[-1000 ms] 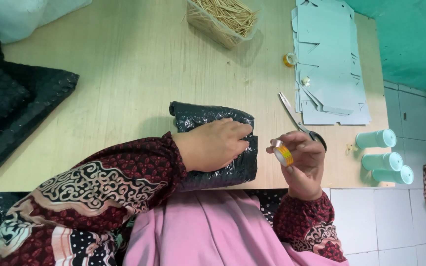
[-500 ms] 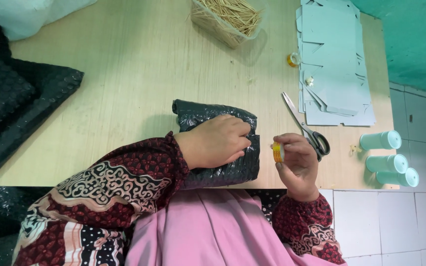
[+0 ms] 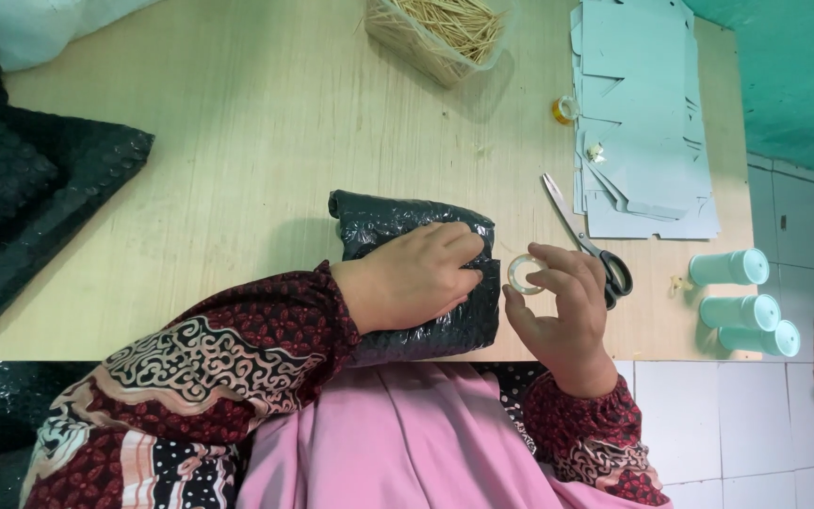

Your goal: The person wraps an item in black bubble wrap and secures the edges with yellow tape.

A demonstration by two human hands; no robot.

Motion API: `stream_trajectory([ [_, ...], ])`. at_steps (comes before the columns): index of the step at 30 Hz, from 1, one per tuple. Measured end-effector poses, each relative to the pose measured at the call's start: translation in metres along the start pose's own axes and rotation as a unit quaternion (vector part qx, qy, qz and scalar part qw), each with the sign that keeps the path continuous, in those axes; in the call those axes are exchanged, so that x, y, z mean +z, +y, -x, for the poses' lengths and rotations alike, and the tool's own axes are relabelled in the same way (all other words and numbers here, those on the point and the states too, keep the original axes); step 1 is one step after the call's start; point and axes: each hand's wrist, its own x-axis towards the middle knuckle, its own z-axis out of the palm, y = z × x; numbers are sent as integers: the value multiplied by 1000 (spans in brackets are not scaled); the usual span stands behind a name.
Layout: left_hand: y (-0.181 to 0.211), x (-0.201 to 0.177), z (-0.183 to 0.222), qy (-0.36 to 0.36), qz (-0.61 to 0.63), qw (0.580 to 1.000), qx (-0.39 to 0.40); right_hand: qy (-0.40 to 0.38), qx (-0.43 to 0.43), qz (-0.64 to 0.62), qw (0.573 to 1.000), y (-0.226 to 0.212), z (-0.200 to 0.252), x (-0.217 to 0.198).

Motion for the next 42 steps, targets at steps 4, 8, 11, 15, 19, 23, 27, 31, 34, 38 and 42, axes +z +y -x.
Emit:
stream_trajectory([
  [4, 2, -1, -1, 13, -3, 1000, -2, -15, -23, 37, 999, -5, -10, -1],
  [8, 3, -5, -2, 37, -11, 999, 1, -39, -37, 66, 996, -7, -17, 1],
  [11, 3, -9, -3, 41, -4, 999, 2, -53, -46, 78, 994, -5, -19, 4],
  [15, 4, -10, -3, 44, -6, 999, -5, -74, -45, 79, 993, -7, -24, 4],
  [19, 4, -12, -3, 50, -12, 999, -6, -86, -40, 82, 992, -6, -25, 5],
  [23, 5, -14, -4, 26, -12, 1000, -13, -108, -42, 79, 990, -4, -26, 5],
  [27, 5, -11, -3, 25, -11, 999, -21, -132, -32, 62, 989, -7, -31, 4],
  [31, 5, -9, -4, 24, -19, 999, -18, -144, -21, 53, 988, -6, -30, 4],
  [34, 6, -17, -6, 38, -7, 999, -22, -152, -27, 57, 986, -5, -31, 4],
  [38, 5, -22, -9, 34, 9, 999, -17, -162, -20, 47, 985, -7, -32, 3],
  [42, 5, -18, -7, 24, 9, 1000, -15, -170, -21, 49, 984, -6, -32, 3],
])
